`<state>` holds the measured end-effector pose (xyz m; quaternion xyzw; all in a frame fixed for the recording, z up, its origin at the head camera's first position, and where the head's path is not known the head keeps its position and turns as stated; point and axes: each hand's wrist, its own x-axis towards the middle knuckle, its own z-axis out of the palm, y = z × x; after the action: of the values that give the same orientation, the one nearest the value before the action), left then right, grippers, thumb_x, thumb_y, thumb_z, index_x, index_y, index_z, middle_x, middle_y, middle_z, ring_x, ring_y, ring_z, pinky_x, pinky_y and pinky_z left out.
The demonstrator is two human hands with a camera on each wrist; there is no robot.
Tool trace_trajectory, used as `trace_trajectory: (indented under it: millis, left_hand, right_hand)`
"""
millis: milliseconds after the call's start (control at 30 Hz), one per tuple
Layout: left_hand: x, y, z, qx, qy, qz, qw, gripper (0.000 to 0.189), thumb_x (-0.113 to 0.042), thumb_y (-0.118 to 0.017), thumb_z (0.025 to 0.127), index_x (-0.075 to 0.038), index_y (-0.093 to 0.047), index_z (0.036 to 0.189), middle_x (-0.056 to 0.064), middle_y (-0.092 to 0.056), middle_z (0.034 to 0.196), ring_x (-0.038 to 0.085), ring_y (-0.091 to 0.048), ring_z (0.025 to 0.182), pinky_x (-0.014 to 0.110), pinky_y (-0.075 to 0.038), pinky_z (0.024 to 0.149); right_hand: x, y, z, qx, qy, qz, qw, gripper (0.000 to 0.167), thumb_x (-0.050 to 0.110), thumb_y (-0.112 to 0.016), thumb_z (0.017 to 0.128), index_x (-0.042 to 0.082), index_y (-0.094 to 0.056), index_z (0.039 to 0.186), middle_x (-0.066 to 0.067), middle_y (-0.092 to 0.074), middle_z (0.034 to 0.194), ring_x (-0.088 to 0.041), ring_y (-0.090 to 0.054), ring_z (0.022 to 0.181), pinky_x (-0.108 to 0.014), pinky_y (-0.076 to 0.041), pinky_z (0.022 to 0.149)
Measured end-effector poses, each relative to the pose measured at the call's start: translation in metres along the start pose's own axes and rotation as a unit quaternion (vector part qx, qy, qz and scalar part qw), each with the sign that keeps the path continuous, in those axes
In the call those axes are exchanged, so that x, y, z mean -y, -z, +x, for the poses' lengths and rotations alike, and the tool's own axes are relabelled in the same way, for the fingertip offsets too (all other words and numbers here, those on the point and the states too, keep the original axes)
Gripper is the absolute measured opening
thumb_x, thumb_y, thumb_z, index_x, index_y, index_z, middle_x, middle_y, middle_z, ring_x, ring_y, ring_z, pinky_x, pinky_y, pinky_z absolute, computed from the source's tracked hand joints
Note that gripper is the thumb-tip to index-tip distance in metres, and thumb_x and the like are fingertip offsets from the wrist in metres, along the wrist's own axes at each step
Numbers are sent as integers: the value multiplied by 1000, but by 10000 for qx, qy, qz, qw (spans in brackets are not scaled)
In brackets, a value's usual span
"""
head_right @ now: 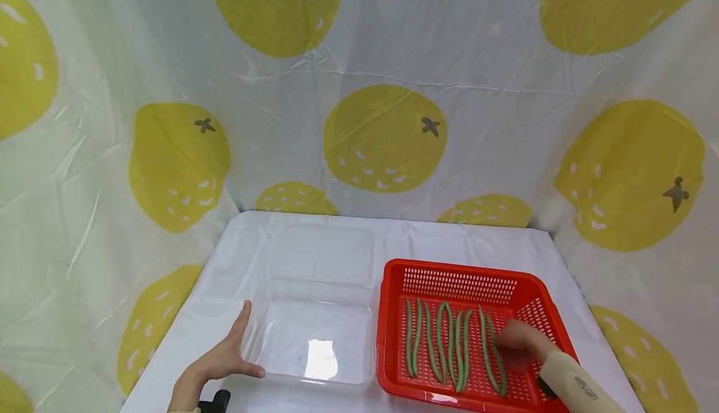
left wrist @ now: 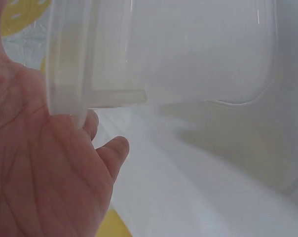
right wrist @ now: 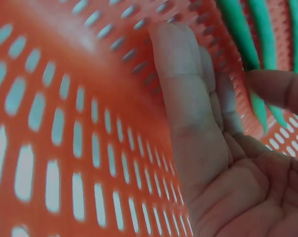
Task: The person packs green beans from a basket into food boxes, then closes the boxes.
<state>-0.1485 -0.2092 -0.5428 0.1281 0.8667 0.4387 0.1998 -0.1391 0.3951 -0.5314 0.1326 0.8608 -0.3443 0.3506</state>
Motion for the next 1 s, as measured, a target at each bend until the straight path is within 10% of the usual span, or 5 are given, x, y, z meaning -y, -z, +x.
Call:
trace_trajectory:
  millis: [733, 1000]
  left_hand:
    - [5, 0, 1, -109, 109, 80, 9998, 144, -28, -92, 58, -3, 17, 148, 20, 21, 153, 40, 13, 139, 58, -8, 106]
    - [3, -1, 0, -70, 129, 19, 9999, 144, -27, -92, 58, -3, 18, 147, 19, 21, 153, 39, 14, 139, 58, -7, 107]
  right_hand:
    - [-5, -13, 12, -376, -335, 1320, 9900, 19, 17, -66, 89, 0, -66, 80, -2, -60, 60, -9, -62, 53, -27, -54, 58]
    - [1, -2, 1, -145, 182, 1826, 9829, 19, 10, -58, 92, -7, -66, 86, -8, -66, 70, -16, -67, 63, -31, -55, 64]
